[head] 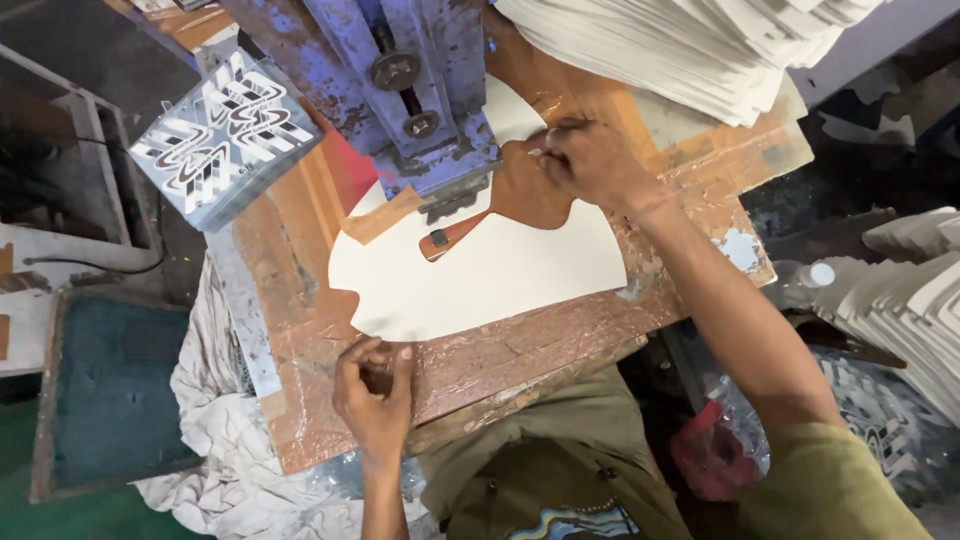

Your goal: Stamping or heat pressing designs onto white sheets using a machine.

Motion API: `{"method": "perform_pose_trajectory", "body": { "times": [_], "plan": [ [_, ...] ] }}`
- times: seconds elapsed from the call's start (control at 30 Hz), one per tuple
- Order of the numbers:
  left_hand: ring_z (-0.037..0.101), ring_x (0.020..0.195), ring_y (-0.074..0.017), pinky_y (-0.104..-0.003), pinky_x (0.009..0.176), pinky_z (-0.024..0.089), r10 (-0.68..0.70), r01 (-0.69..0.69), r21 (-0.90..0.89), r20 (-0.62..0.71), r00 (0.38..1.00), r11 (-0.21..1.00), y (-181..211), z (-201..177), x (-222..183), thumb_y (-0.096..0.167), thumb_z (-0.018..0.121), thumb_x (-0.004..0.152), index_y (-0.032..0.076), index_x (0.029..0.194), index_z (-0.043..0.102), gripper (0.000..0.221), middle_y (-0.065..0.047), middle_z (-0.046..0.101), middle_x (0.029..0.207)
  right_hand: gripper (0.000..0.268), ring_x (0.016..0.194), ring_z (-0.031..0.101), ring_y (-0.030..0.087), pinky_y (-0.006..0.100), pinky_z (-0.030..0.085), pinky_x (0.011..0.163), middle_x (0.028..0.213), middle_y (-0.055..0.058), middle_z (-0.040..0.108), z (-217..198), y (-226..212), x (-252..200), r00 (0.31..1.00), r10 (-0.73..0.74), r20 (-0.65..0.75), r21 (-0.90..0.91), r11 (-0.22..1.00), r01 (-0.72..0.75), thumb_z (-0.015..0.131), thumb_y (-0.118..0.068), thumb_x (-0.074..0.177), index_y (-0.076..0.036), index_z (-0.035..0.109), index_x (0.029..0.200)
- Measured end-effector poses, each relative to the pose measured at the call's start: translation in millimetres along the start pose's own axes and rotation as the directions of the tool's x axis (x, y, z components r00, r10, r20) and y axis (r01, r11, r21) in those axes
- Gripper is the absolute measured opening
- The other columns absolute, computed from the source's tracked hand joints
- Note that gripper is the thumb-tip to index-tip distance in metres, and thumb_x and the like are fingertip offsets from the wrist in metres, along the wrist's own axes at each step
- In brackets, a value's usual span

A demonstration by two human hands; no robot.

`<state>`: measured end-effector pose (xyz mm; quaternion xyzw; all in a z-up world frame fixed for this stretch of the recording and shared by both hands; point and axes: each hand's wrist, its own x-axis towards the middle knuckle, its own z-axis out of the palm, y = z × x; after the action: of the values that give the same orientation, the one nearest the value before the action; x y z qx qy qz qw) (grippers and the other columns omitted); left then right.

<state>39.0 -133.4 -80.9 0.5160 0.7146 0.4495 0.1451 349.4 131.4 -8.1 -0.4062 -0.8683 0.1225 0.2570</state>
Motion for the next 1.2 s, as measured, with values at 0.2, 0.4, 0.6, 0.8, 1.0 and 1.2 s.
{"method": "perform_pose_trajectory", "body": {
  "times": [0.2,0.4,0.6,0.8,1.0,1.2],
  "plan": [
    [0.063,0.080,-0.0162,-0.031,0.071,0.052,-0.001,0.001,-0.002,0.010,1.000,1.000,31,-6,13,0.013,0.085,0.083,0.002,0.114,0.066,0.038,-0.006,0.066,0.091,0.017,0.071,0.069,0.032,0.042,0.055,0.073,0.081,0.016,0.073,16,9,12,0.998,-0.002,0.058,-0.082,0.997,0.007,0.067,-0.010,0.091,-0.009,0.079,0.103],
    [0.062,0.075,-0.0166,-0.033,0.066,0.051,0.019,-0.023,0.044,0.081,0.997,0.999,34,-5,17,0.015,0.087,0.079,0.002,0.112,0.067,0.040,-0.006,0.066,0.088,0.008,0.074,0.069,0.034,0.045,0.054,0.069,0.082,0.016,0.072,17,5,22,0.996,0.051,0.076,-0.109,0.993,-0.042,0.067,-0.011,0.088,-0.006,0.073,0.090],
    [0.061,0.074,-0.0166,-0.033,0.064,0.051,0.035,-0.037,0.018,0.080,0.996,0.999,36,-7,17,0.016,0.087,0.080,0.002,0.112,0.067,0.040,-0.006,0.066,0.088,0.019,0.080,0.068,0.035,0.044,0.053,0.077,0.089,0.020,0.067,1,-5,32,0.874,0.221,0.433,-0.311,0.947,-0.085,0.054,-0.018,0.106,-0.004,0.062,0.096],
    [0.059,0.073,-0.0167,-0.033,0.066,0.049,0.098,-0.102,0.048,0.092,0.991,0.994,30,-6,19,0.018,0.088,0.079,0.003,0.111,0.068,0.041,-0.005,0.066,0.086,0.019,0.105,0.067,0.034,0.046,0.054,0.092,0.115,0.015,0.065,-11,-6,1,0.977,0.014,0.213,-0.010,1.000,-0.012,0.070,-0.016,0.095,-0.007,0.071,0.111],
    [0.058,0.074,-0.0166,-0.034,0.067,0.049,0.129,-0.137,0.078,0.103,0.986,0.987,32,-5,20,0.020,0.089,0.078,0.004,0.111,0.069,0.042,-0.004,0.067,0.084,0.029,0.123,0.060,0.037,0.043,0.053,0.095,0.139,0.015,0.059,-8,-20,-2,0.997,-0.050,0.058,-0.103,0.993,0.056,0.075,-0.014,0.083,-0.008,0.073,0.111],
    [0.058,0.074,-0.0172,-0.034,0.067,0.049,0.127,-0.136,0.087,0.102,0.987,0.987,33,-6,18,0.021,0.088,0.079,0.005,0.110,0.070,0.039,-0.003,0.067,0.084,0.008,0.117,0.062,0.033,0.046,0.048,0.104,0.132,0.015,0.063,7,-14,1,0.998,-0.002,0.058,-0.117,0.993,0.008,0.077,-0.015,0.088,-0.008,0.078,0.093]
  ]
}}
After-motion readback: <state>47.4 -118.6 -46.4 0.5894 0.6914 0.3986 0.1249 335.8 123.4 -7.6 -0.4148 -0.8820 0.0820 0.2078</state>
